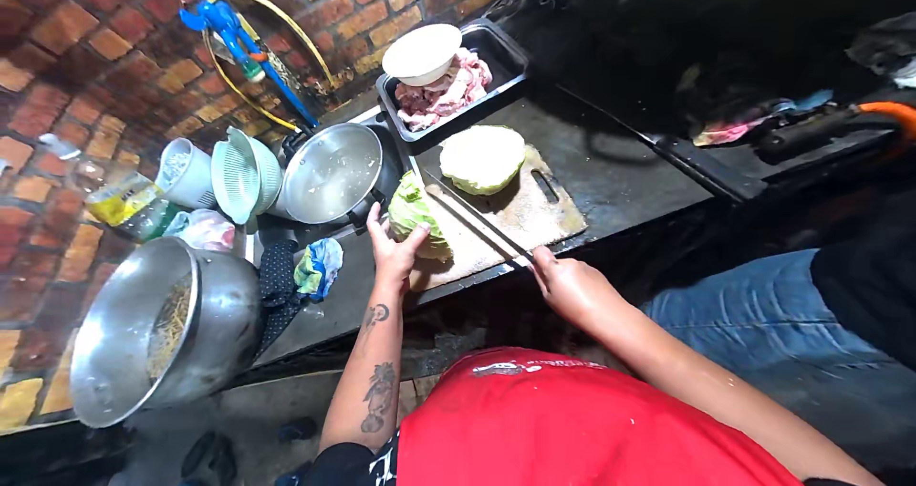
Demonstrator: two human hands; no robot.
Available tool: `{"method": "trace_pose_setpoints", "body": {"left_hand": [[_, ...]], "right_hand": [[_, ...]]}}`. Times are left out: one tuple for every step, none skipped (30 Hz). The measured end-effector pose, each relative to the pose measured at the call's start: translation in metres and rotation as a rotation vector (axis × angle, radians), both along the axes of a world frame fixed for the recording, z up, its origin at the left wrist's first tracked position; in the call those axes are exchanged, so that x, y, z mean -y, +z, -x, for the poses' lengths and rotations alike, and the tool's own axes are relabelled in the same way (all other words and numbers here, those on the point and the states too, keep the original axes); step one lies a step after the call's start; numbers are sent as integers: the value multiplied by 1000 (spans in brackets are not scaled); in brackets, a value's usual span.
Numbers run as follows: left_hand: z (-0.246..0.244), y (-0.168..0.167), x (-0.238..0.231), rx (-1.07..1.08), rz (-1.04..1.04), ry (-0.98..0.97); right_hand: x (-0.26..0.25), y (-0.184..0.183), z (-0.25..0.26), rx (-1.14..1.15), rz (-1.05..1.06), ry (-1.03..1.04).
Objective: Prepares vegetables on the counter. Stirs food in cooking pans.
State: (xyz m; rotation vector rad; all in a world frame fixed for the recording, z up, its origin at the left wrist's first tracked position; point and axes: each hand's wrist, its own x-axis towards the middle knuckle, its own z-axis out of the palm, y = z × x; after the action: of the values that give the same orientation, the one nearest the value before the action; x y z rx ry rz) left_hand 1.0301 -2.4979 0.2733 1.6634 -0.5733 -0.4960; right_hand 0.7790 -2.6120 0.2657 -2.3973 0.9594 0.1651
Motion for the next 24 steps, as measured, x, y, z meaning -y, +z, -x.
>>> {"method": "trace_pose_setpoints", "body": {"left_hand": [[2,1,2,59,-36,-40],[5,1,5,125,-67,-62],[9,-3,9,196,-93,-58],[13,-8,13,266,-113,-36],[18,-11,18,325,-135,-2],[23,-13,22,378,-172,28],[27,-13,25,422,-216,51],[28,-13,27,456,-242,76],[27,-14,28,471,-241,96],[21,-14,26,454,-216,98],[14,-12,23,407,-178,78],[7,-8,19,318,-138,43],[-2,-3,13,193,-99,23],[-9,1,7,46,-56,18],[-14,6,2,-112,14,25],[-18,10,-2,-250,95,52],[-22,11,-7,-345,175,75],[-27,11,-13,-406,245,71],[-30,9,-18,-433,289,64],[-31,9,-21,-419,295,67],[-32,9,-23,-374,275,68],[-34,8,-23,-297,237,47],[-36,9,-23,-186,190,3],[-38,11,-20,-37,130,-48]], "right_hand": [[1,-1,-2,-22,-5,-5],[2,-1,-4,-31,-2,-14],[4,-2,-5,-37,8,-25],[5,-2,-5,-31,19,-36],[6,-2,-6,-21,25,-49],[7,-2,-7,-15,22,-66],[8,-2,-8,-5,15,-87],[9,-2,-9,4,15,-108],[11,-2,-8,16,21,-121],[12,-2,-8,23,26,-128],[14,-1,-7,22,25,-130],[16,0,-7,16,20,-130],[18,-1,-7,13,18,-128],[18,-2,-6,17,15,-127],[19,-3,-6,22,15,-125],[19,-5,-6,24,17,-123],[20,-6,-5,29,22,-123],[21,-6,-5,38,29,-123],[21,-6,-4,51,35,-125],[22,-7,-4,61,41,-127],[22,-7,-3,70,49,-130],[23,-7,-3,69,56,-134],[24,-7,-2,69,65,-138],[26,-7,-2,62,66,-144]]}}
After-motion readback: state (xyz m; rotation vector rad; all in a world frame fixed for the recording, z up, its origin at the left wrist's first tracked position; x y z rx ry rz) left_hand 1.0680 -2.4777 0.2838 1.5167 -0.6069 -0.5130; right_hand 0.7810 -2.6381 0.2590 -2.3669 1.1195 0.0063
